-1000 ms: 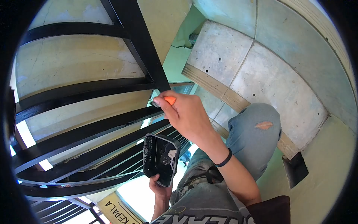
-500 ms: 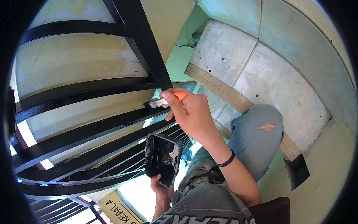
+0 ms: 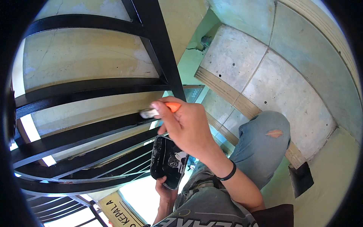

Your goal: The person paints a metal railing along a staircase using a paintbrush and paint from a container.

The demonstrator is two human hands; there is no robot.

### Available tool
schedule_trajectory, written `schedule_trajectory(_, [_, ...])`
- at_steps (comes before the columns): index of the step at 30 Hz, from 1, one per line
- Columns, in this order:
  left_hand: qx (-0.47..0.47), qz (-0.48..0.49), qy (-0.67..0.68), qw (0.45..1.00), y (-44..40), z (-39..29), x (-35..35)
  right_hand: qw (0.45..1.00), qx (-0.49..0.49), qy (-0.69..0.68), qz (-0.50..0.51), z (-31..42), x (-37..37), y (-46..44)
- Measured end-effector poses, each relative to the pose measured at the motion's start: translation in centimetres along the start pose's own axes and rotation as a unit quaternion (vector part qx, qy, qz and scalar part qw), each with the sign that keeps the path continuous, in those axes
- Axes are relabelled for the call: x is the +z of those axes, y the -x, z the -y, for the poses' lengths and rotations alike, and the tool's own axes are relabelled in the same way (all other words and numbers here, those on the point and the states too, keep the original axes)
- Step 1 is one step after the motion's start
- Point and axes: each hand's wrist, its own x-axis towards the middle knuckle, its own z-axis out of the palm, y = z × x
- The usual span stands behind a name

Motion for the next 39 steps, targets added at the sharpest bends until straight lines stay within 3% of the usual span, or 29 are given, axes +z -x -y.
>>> schedule_trajectory(3, [-0.003,0.004,-0.005,1.0,0.1,-0.1,0.0,0.982,0.02,-0.187,0.006,2.0,0.9,-0.3])
schedule_trajectory(6, [0.0,0.011,0.007,1.0,0.1,-0.3,0.0,0.991,0.014,-0.133,-0.016,1.8,-0.4,-0.3])
schedule_trajectory(10, [-0.001,-0.004,-0.01,1.0,-0.1,-0.2,-0.4,0.985,-0.003,0.147,-0.087,-0.7,-1.7,1.1])
schedule_trajectory(15, [-0.007,0.006,-0.003,1.0,-0.3,0.0,-0.7,0.996,0.019,-0.069,-0.045,1.9,0.8,2.5])
schedule_trajectory(18, [-0.002,0.023,0.007,1.0,-0.2,-0.2,-0.6,0.99,-0.088,-0.108,-0.038,2.2,1.2,4.3])
schedule_trajectory(19, [0.0,0.03,0.011,0.999,-0.2,-0.3,-0.6,0.989,-0.13,-0.069,-0.026,1.7,0.9,4.8])
schedule_trajectory(23, [0.006,0.033,0.031,0.999,-0.3,-0.2,-1.3,0.986,-0.121,0.027,-0.108,-2.6,-1.0,7.2])
schedule_trajectory(26, [0.004,0.046,0.028,0.999,-0.8,0.5,-3.9,0.98,-0.085,0.053,-0.173,-2.7,-2.3,9.2])
schedule_trajectory(30, [0.012,0.088,0.024,0.996,-1.6,-0.1,-5.7,0.966,-0.123,0.104,-0.204,-1.5,-0.5,12.0])
schedule_trajectory(33, [0.027,0.138,0.03,0.99,-1.7,-1.4,-6.3,0.929,-0.235,0.197,-0.208,0.0,1.8,14.5])
schedule_trajectory(39, [-0.022,0.206,0.023,0.978,-1.0,-4.5,-8.5,0.849,-0.291,0.378,-0.229,3.2,9.3,19.1])
